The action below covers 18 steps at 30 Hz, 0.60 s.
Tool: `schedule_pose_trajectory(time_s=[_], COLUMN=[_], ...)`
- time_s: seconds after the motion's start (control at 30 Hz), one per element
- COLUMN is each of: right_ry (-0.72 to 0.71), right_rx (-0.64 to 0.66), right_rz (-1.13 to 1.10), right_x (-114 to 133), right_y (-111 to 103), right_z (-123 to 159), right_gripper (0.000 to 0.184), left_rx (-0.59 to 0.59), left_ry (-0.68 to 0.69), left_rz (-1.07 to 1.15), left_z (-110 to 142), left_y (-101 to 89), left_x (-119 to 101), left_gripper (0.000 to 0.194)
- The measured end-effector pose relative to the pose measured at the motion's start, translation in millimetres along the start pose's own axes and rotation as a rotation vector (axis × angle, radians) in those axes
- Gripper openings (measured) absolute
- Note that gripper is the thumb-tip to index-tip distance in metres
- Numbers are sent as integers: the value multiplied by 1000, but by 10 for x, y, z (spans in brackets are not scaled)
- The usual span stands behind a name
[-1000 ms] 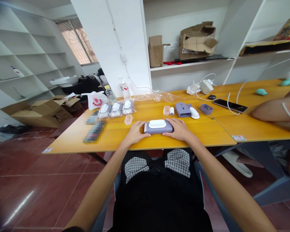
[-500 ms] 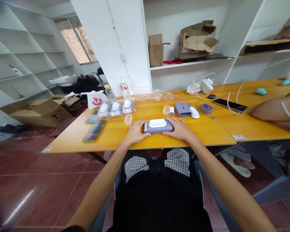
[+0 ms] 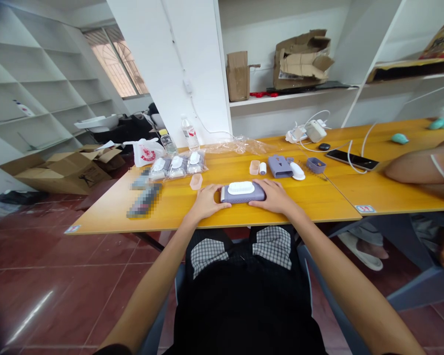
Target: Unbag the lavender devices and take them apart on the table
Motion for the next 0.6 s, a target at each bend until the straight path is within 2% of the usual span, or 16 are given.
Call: schedule_pose_trajectory(time_s=[0.3,0.6], right_ry=[-5,-1], right_rx=[-15,-16], right_rz=[-5,-2], right_x=[3,19], right_y=[4,-3], right_z=[0,8], right_gripper=[84,83], left_rx=[12,1], left_ry=[38,19], left_rz=[30,89], left_z=[20,-8], left_y=[8,10], left_x=[-1,38], left_gripper=[76,75])
Point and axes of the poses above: each hand's wrist, its own z-axis away from the middle knuckle, its own y-axis out of the palm, x = y × z, the point moved 3 cm from there along -z, towards the middle knuckle, and after that the axes turned 8 degrees about x, right-handed, at the moved point
